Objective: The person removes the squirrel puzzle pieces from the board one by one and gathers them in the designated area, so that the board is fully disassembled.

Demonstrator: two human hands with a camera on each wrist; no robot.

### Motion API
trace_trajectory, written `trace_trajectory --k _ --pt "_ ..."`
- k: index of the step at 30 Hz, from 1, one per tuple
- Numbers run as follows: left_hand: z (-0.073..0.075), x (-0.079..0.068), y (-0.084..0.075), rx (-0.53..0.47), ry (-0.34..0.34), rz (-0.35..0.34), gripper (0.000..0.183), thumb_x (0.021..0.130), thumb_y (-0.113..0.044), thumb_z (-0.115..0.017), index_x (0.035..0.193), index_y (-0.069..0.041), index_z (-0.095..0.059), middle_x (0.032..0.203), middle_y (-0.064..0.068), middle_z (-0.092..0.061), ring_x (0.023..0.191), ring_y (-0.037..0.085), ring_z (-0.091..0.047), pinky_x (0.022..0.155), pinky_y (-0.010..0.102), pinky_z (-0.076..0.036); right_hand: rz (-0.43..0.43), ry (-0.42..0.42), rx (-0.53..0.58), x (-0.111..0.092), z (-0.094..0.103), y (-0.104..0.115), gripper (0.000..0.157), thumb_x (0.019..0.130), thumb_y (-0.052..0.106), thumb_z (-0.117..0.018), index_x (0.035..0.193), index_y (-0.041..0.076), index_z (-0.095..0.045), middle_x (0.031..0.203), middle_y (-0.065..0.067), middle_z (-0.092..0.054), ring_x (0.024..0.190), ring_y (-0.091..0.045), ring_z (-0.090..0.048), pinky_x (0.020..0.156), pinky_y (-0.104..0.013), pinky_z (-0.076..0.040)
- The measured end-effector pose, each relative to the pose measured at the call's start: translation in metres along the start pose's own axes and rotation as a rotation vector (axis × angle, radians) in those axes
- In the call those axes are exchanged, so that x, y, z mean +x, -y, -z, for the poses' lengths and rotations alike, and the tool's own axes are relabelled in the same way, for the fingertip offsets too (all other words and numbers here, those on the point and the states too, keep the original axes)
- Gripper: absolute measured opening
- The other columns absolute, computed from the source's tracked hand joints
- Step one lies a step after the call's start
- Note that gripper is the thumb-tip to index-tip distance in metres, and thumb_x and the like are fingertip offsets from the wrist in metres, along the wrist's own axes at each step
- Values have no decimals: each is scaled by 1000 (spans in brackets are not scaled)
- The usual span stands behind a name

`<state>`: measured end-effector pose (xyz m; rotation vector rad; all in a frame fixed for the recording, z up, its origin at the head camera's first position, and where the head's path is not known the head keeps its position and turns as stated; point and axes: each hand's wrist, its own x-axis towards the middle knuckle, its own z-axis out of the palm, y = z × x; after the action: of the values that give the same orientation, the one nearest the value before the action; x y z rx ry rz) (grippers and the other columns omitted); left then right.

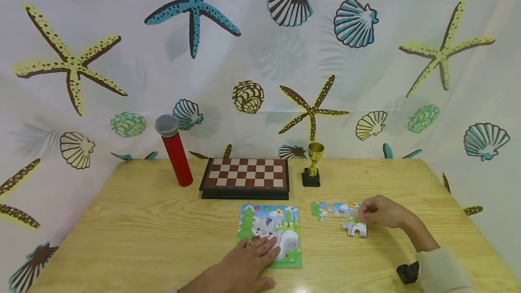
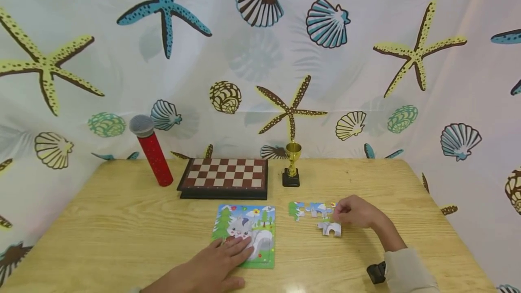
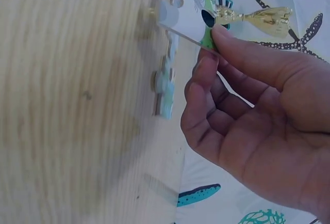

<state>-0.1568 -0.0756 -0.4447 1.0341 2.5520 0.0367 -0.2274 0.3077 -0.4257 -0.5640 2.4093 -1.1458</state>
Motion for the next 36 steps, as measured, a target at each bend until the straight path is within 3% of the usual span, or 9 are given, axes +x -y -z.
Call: trace_trajectory --k 6,14,23,29,36 --pt "3 -1 1 -3 -3 2 68 92 -60 -44 149 -25 -30 158 -6 -24 145 17 -26 111 53 -29 -28 -24 -2 -8 4 -7 14 93 1 -53 87 -8 -61 73 -2 -54 58 -6 -40 53 -21 -37" --pt "10 -4 -1 -17 -12 19 68 92 -60 -45 149 -26 -31 158 -7 -23 144 17 -27 112 54 -27 -121 -147 -128 -13 3 -8 8 86 3 -64 81 -2 -67 75 -4 -65 62 -8 -46 56 -22 -41" --pt "7 -4 -2 -48 -10 20 67 93 -61 -41 150 -26 -30 158 -6 -22 145 19 -26 113 55 -26 -245 -247 -256 -15 3 -8 6 80 1 -70 75 2 -69 71 -1 -67 66 -14 -50 61 -27 -41" --pt "6 -5 -5 -54 -17 18 67 94 -59 -41 149 -24 -31 158 -5 -23 145 19 -26 113 54 -26 -228 -291 -288 -10 2 -6 9 77 5 -74 71 3 -67 66 1 -63 64 -14 -48 58 -27 -40" --pt "4 -6 -6 -59 7 18 68 94 -61 -38 150 -24 -29 159 -4 -21 145 20 -25 113 55 -24 -164 -252 -227 5 -13 7 11 80 5 -71 70 4 -66 64 -1 -62 58 -14 -52 54 -27 -44"
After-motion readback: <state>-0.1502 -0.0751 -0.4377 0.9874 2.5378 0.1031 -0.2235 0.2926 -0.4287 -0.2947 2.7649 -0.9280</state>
